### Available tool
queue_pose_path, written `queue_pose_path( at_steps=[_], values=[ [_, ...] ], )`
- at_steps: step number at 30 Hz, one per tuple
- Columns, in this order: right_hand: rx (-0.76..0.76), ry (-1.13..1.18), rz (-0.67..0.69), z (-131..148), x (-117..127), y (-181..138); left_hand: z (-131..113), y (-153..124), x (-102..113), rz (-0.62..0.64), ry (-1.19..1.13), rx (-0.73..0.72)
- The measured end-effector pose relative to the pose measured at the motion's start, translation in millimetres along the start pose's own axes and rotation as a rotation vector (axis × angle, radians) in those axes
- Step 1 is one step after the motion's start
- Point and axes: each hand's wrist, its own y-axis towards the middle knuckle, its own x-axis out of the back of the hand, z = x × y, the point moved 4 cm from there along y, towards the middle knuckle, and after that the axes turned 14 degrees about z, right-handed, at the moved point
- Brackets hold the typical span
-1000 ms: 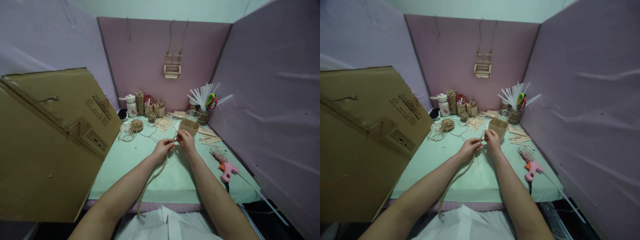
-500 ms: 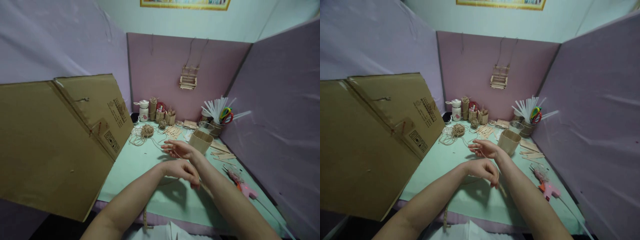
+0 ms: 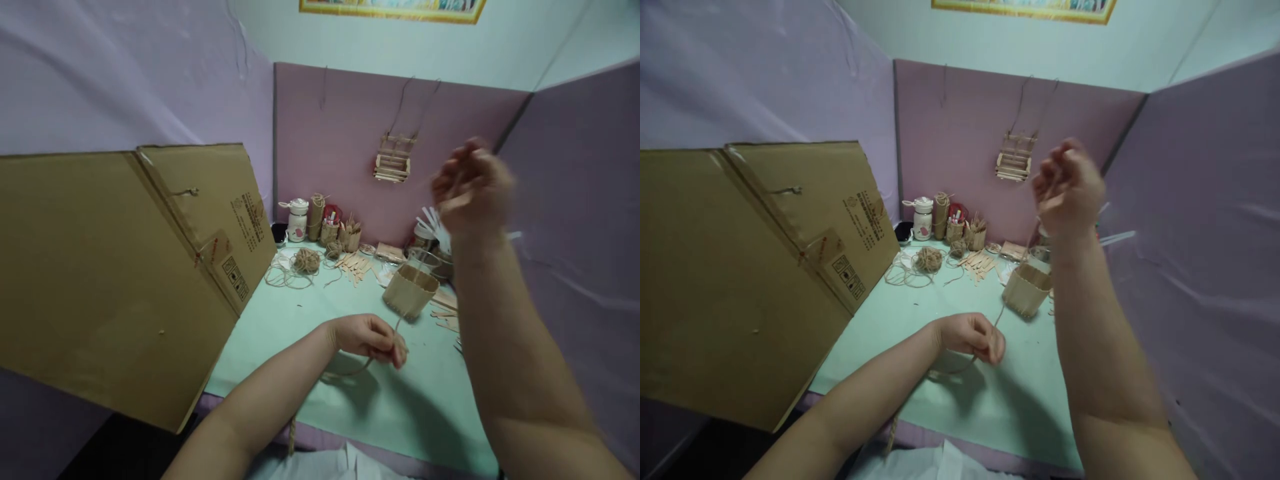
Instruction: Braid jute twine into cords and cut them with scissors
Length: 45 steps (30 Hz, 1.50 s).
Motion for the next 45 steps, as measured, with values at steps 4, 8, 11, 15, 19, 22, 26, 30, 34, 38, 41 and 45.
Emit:
queue_pose_path(
  at_steps=[4, 8, 11, 15, 19, 22, 26, 30, 34, 38, 41, 45],
  values=[
    [0.290, -0.256, -0.091, 54.5, 11.6, -34.5, 8.3, 3.9, 9.1, -0.102, -0.128, -0.075],
    [-0.041, -0.672, -0.030, 19.8, 32.8, -71.4, 13.5, 8.8, 16.1, -0.251, -0.165, -0.101],
    [-0.507, -1.011, 0.389, -36.0, 48.0, -104.7, 14.3, 7.9, 27.0, -0.478, -0.095, -0.109],
    [-0.591, -1.176, 0.587, -86.6, 64.1, -146.5, 12.9, 1.9, 46.2, -0.805, 0.102, -0.151],
    [-0.417, -1.023, 0.299, -116.6, 71.1, -167.2, 17.6, -5.6, 62.6, -1.031, 0.235, -0.147],
    [-0.413, -0.779, 0.275, -138.6, 69.6, -179.0, 22.2, -8.1, 70.7, -1.064, 0.300, -0.130],
    [-0.397, -0.746, 0.272, -147.8, 67.3, -190.2, 24.8, -8.0, 77.4, -1.032, 0.422, -0.106],
    [-0.257, -0.876, 0.301, -138.7, 64.5, -193.9, 23.4, -7.9, 79.2, -1.010, 0.612, -0.091],
    [-0.202, -0.924, 0.265, -132.6, 66.0, -193.0, 22.4, -11.7, 79.5, -1.059, 0.683, -0.059],
    [-0.173, -0.938, 0.214, -130.5, 65.4, -192.6, 18.6, -15.5, 78.4, -1.120, 0.758, -0.023],
    [-0.141, -0.953, 0.259, -129.6, 60.0, -193.5, 15.7, -16.8, 77.1, -1.144, 0.796, -0.032],
    [-0.119, -0.940, 0.252, -127.6, 56.8, -195.1, 15.0, -18.3, 76.8, -1.180, 0.813, 0.006]
  ],
)
